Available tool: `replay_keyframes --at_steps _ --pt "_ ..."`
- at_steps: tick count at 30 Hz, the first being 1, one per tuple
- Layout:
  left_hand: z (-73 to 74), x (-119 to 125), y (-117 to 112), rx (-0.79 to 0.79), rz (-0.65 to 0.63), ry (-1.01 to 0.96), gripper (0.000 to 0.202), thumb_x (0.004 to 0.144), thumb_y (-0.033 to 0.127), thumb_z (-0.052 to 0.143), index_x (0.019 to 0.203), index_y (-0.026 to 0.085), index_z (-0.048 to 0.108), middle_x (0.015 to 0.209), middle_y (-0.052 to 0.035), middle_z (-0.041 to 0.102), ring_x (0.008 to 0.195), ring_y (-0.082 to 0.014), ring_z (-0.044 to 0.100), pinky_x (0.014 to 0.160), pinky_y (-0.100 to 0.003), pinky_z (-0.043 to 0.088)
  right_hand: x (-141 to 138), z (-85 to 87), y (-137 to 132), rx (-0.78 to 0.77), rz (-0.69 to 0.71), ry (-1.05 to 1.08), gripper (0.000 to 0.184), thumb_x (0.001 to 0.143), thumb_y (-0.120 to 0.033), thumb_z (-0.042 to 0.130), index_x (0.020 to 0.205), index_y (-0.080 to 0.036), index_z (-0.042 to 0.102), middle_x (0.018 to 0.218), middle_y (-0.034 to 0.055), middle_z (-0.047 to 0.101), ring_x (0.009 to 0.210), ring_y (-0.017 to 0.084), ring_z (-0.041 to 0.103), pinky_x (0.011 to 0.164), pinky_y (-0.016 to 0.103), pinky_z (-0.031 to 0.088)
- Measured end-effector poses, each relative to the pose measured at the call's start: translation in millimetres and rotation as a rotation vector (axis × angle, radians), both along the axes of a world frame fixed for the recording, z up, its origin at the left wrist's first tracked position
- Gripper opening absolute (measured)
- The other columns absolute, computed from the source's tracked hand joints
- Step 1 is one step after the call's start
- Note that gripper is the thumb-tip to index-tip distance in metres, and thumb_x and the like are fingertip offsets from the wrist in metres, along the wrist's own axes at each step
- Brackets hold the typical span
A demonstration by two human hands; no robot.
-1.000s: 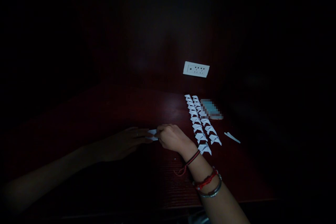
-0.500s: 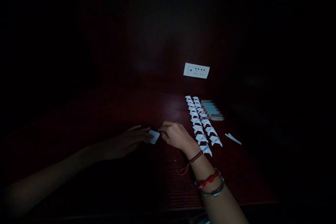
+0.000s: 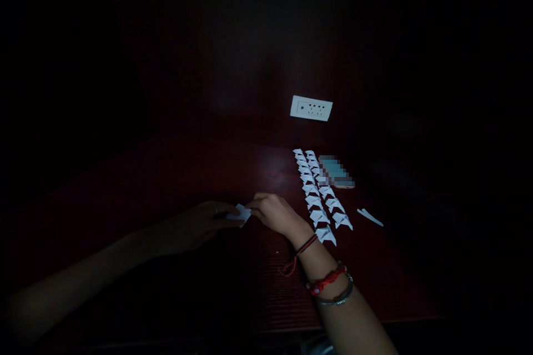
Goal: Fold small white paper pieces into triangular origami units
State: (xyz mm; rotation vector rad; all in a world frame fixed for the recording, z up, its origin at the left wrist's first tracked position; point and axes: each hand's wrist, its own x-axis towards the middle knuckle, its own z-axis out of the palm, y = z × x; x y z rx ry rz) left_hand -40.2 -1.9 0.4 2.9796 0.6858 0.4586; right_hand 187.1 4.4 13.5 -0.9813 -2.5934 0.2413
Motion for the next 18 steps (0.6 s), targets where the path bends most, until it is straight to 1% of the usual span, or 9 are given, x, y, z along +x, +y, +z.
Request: replay_keyframes --at_steps 2,4,6,8,10,14,16,18 --pt "3.0 -2 -2 -0.005 -0.031 0.022 0.05 0.08 0.006 0.04 0.122 0.033 0.037 0.127 0.0002 0.038 0.112 -0.0192 0.037 0.093 -0.037 0.03 1 -0.3 1 0.0 0.005 0.009 0.022 0.081 -0.016 0.046 0.099 -0.018 0.059 0.091 0.005 0.057 0.081 0.011 0.053 0.072 0.022 0.041" --pt "5.0 -4 -4 0.005 -0.065 0.044 0.055 0.079 0.002 0.038 0.124 0.033 0.033 0.13 0.0006 0.034 0.116 -0.0188 0.033 0.096 -0.038 0.026 2 -1.1 2 0.001 0.017 0.015 0.022 0.081 -0.018 0.046 0.098 -0.018 0.06 0.089 0.0043 0.057 0.08 0.011 0.053 0.071 0.022 0.041" --pt "5.9 -6 -6 0.013 -0.068 0.062 0.06 0.077 -0.001 0.036 0.126 0.033 0.03 0.132 0.0006 0.031 0.12 -0.0193 0.028 0.098 -0.041 0.022 3 -2.2 2 0.008 0.029 0.02 0.02 0.081 -0.019 0.046 0.095 -0.018 0.06 0.088 0.0038 0.056 0.079 0.01 0.053 0.07 0.021 0.041" --pt "6.5 -7 -9 0.017 -0.061 0.068 0.063 0.076 -0.004 0.035 0.127 0.033 0.029 0.133 0.0004 0.03 0.121 -0.0198 0.027 0.098 -0.041 0.022 3 -3.0 3 0.015 0.037 0.021 0.019 0.083 -0.018 0.043 0.091 -0.017 0.061 0.086 0.0035 0.056 0.078 0.01 0.053 0.07 0.021 0.04" --pt "7.3 -5 -11 0.019 -0.056 0.06 0.063 0.075 -0.004 0.036 0.126 0.033 0.031 0.134 0.0 0.03 0.12 -0.0203 0.028 0.096 -0.04 0.025 3 -3.0 2 0.019 0.035 0.023 0.02 0.084 -0.018 0.041 0.087 -0.016 0.061 0.085 0.0036 0.056 0.077 0.01 0.053 0.069 0.021 0.04" --pt "8.8 -1 -13 0.015 -0.032 0.034 0.057 0.078 0.001 0.038 0.123 0.035 0.035 0.131 0.0006 0.034 0.116 -0.0198 0.034 0.093 -0.037 0.03 2 -1.1 1 0.009 0.025 0.027 0.021 0.085 -0.019 0.039 0.084 -0.014 0.059 0.082 0.0039 0.056 0.076 0.01 0.053 0.069 0.021 0.041" --pt "8.3 -1 -13 0.013 -0.032 0.03 0.055 0.078 0.002 0.039 0.123 0.035 0.035 0.128 0.0006 0.038 0.113 -0.0193 0.036 0.093 -0.037 0.031 2 0.2 0 -0.001 0.023 0.039 0.021 0.085 -0.02 0.039 0.087 -0.015 0.059 0.084 0.004 0.057 0.078 0.011 0.053 0.07 0.022 0.041" --pt "7.0 -2 -12 -0.001 -0.041 0.036 0.055 0.078 0.003 0.039 0.123 0.034 0.035 0.126 0.0001 0.041 0.112 -0.0191 0.038 0.093 -0.037 0.031 2 1.5 -1 -0.011 0.026 0.055 0.019 0.083 -0.022 0.043 0.093 -0.016 0.058 0.089 0.0041 0.057 0.081 0.011 0.053 0.073 0.023 0.041"
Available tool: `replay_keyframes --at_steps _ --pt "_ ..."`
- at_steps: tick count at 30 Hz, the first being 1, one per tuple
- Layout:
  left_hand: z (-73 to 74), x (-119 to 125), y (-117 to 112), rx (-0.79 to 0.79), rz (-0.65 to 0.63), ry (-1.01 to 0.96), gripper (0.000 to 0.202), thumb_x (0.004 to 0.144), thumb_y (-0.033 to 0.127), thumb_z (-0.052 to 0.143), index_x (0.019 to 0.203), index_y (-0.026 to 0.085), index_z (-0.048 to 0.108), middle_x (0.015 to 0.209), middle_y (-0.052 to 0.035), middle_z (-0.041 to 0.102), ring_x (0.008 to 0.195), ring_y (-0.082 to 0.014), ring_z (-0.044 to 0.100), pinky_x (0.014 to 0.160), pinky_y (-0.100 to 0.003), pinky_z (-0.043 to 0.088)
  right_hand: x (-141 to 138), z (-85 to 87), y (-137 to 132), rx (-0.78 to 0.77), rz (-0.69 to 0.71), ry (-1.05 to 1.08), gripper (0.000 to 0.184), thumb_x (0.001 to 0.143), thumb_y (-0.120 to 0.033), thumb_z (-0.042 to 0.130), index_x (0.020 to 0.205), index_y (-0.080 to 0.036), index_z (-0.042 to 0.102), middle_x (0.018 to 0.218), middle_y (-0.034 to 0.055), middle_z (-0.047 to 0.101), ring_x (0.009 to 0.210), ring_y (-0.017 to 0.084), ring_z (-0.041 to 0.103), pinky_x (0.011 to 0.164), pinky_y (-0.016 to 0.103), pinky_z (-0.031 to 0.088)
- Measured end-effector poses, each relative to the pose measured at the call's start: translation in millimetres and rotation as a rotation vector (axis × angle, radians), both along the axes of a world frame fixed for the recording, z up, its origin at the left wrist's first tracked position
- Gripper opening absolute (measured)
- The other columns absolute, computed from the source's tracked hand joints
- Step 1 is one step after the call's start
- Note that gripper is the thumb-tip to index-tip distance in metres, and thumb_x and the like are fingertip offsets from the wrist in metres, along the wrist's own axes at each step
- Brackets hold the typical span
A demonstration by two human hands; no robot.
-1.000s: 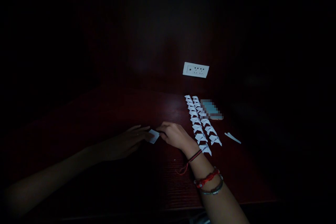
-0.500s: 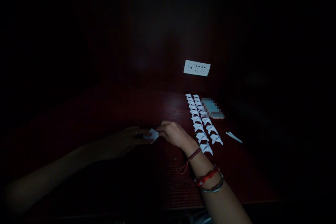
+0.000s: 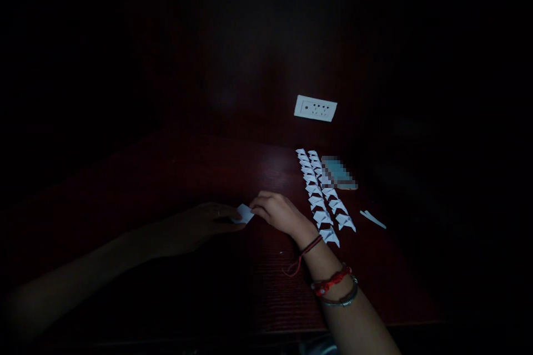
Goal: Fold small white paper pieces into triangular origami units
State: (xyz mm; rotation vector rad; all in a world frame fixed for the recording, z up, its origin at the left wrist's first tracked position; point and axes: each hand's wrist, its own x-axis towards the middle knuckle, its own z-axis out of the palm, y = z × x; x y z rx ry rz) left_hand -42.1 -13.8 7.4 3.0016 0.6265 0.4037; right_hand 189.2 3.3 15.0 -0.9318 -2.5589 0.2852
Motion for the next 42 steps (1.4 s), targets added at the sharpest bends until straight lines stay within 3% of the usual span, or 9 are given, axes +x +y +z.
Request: replay_keyframes --at_steps 3,12,21,29,36,42 --pt "-0.8 -3 2 -0.037 -0.018 0.007 0.056 0.076 0.001 0.039 0.123 0.031 0.036 0.126 -0.0001 0.04 0.112 -0.0192 0.038 0.093 -0.036 0.032 1 2.5 -2 -0.004 0.004 0.014 0.022 0.08 -0.022 0.048 0.099 -0.017 0.057 0.093 0.0043 0.057 0.084 0.012 0.052 0.075 0.024 0.041" --pt "7.2 -6 10 -0.131 -0.022 -0.029 0.053 0.076 0.0 0.038 0.121 0.029 0.039 0.126 0.0017 0.039 0.111 -0.0155 0.039 0.093 -0.03 0.031 -5 9.5 -11 -0.025 0.098 -0.066 0.022 0.081 -0.016 0.044 0.091 -0.017 0.063 0.087 0.0039 0.057 0.077 0.01 0.053 0.069 0.021 0.04" --pt "8.5 -3 7 -0.055 -0.025 -0.008 0.052 0.078 0.005 0.039 0.122 0.032 0.037 0.124 0.0013 0.042 0.111 -0.017 0.039 0.091 -0.032 0.029 -9 5.9 -15 -0.015 0.038 -0.132 0.024 0.08 -0.014 0.042 0.092 -0.021 0.062 0.086 0.0024 0.056 0.075 0.01 0.051 0.065 0.022 0.038" --pt "9.2 -3 5 -0.03 0.025 0.062 0.049 0.079 0.006 0.039 0.121 0.031 0.037 0.124 0.0014 0.042 0.113 -0.0176 0.037 0.091 -0.033 0.027 -13 13.1 -19 0.036 0.036 -0.21 0.023 0.077 -0.012 0.043 0.086 -0.019 0.063 0.082 0.0022 0.057 0.072 0.01 0.052 0.063 0.022 0.038" --pt "15.7 -5 2 -0.13 0.08 0.048 0.045 0.079 0.007 0.038 0.12 0.027 0.039 0.122 0.0002 0.044 0.111 -0.0163 0.039 0.092 -0.033 0.028 -10 21.7 -25 0.047 0.043 -0.236 0.022 0.077 -0.013 0.044 0.086 -0.017 0.063 0.085 0.0031 0.059 0.075 0.011 0.053 0.067 0.022 0.038" --pt "15.4 -5 3 -0.139 0.025 -0.02 0.053 0.075 0.003 0.04 0.121 0.028 0.038 0.126 0.0001 0.038 0.114 -0.0171 0.036 0.096 -0.033 0.027 -11 21.3 -26 0.071 -0.025 -0.197 0.023 0.078 -0.015 0.043 0.092 -0.019 0.062 0.086 0.0028 0.058 0.073 0.01 0.053 0.066 0.022 0.038"
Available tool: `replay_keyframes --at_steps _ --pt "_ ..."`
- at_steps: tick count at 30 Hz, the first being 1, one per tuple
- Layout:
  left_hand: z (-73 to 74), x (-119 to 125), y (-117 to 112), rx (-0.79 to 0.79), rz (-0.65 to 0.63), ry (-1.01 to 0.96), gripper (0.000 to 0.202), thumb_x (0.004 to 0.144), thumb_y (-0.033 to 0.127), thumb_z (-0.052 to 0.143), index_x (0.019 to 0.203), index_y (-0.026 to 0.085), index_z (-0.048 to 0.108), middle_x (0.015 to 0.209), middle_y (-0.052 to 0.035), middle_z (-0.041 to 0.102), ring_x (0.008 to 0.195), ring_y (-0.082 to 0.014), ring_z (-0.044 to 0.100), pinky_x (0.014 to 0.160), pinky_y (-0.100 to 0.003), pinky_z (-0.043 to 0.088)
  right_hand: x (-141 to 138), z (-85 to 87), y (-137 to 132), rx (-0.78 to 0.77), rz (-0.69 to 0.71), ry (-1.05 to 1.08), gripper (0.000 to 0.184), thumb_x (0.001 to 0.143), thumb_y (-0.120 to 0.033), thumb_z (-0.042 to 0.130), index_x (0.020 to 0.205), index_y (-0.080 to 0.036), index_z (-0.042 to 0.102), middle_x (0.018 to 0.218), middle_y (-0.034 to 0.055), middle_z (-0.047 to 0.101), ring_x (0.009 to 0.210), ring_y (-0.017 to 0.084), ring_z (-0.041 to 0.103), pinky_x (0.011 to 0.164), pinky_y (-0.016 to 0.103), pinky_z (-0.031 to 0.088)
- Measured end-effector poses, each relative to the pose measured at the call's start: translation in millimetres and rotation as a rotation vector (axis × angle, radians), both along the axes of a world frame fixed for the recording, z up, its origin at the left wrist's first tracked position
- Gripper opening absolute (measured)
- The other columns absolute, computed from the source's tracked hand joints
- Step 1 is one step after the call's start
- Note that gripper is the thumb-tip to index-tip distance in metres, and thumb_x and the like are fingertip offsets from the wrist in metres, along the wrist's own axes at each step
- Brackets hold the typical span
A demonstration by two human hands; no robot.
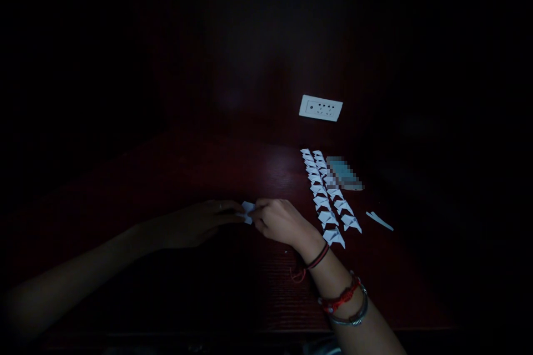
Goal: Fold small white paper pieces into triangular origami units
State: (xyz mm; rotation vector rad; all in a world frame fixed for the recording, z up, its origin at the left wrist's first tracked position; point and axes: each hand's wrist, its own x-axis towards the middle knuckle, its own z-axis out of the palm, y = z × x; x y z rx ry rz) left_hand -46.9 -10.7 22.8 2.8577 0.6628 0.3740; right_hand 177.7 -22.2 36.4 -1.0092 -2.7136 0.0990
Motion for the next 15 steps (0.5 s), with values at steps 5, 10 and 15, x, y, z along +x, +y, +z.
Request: replay_keyframes --at_steps 5,10,15 --pt "1.7 2.6 -2.5 0.008 -0.017 -0.036 0.05 0.076 0.004 0.04 0.12 0.026 0.041 0.124 -0.0014 0.039 0.113 -0.0173 0.036 0.097 -0.032 0.028 -4.4 -2.3 -1.3 -0.034 0.01 0.005 0.021 0.077 -0.013 0.043 0.082 -0.018 0.063 0.084 0.003 0.059 0.075 0.011 0.054 0.066 0.022 0.039" --pt "2.5 3.1 -0.4 0.006 -0.016 0.003 0.039 0.08 0.009 0.04 0.117 0.023 0.046 0.115 -0.0036 0.048 0.106 -0.0174 0.041 0.093 -0.032 0.032 -2.5 -1.6 -2.0 -0.042 0.024 -0.013 0.019 0.075 -0.013 0.045 0.076 -0.017 0.063 0.08 0.0025 0.06 0.074 0.012 0.054 0.066 0.023 0.039" --pt "2.1 1.8 0.4 0.001 -0.017 0.002 0.041 0.079 0.008 0.041 0.116 0.023 0.046 0.116 -0.0035 0.046 0.108 -0.0176 0.039 0.093 -0.033 0.031 1.1 2.2 -2.7 -0.022 0.032 -0.033 0.018 0.075 -0.013 0.045 0.077 -0.017 0.063 0.081 0.002 0.059 0.074 0.011 0.053 0.066 0.022 0.038"
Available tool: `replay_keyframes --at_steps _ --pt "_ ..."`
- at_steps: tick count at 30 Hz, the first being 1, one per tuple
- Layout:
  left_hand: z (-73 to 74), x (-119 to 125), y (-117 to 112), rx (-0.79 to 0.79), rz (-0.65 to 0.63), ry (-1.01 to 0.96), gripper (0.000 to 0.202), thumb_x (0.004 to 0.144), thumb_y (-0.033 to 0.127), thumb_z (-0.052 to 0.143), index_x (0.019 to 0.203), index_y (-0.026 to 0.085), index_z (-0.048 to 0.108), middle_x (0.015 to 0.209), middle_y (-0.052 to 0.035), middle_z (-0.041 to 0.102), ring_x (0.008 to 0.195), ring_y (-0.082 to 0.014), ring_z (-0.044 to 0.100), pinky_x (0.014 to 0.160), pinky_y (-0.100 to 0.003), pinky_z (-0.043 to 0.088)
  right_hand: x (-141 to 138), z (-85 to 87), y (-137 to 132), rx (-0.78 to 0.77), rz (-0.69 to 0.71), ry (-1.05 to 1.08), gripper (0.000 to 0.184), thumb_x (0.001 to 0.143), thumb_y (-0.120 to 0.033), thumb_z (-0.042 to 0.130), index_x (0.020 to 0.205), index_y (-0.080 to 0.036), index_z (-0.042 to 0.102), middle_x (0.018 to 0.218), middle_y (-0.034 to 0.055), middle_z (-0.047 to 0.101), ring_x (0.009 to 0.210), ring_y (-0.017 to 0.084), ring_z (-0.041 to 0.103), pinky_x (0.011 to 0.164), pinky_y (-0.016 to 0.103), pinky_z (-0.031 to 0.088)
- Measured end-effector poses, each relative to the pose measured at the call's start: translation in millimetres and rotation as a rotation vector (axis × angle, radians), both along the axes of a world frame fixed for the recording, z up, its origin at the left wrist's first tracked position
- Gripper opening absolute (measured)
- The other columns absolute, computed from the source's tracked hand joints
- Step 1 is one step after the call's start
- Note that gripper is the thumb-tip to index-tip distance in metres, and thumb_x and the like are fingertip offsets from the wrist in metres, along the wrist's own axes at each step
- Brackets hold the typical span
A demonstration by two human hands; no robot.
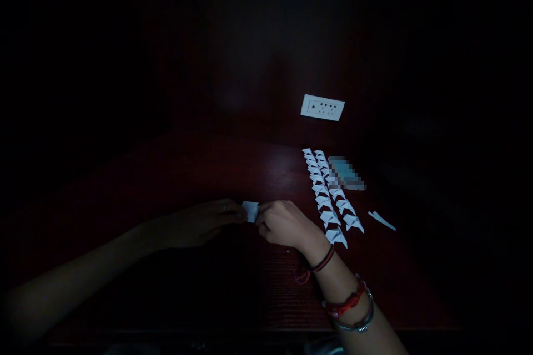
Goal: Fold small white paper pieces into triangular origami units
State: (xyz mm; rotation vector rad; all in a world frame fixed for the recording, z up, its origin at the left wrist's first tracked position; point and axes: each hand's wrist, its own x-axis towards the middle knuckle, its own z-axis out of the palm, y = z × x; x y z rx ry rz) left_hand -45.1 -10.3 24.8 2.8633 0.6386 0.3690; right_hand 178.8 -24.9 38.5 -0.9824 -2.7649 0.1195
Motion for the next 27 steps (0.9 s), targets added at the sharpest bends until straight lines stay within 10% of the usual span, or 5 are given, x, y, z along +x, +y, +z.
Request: replay_keyframes --at_steps 27 --pt "-14.6 9 13 0.084 0.152 -0.042 0.044 0.073 0.004 0.041 0.11 0.025 0.049 0.119 -0.0012 0.043 0.109 -0.0188 0.038 0.09 -0.035 0.03 -4 -15.7 8 -0.022 0.017 0.121 0.033 0.075 -0.002 0.044 0.096 -0.021 0.062 0.098 0.0025 0.06 0.085 0.011 0.056 0.075 0.021 0.042"
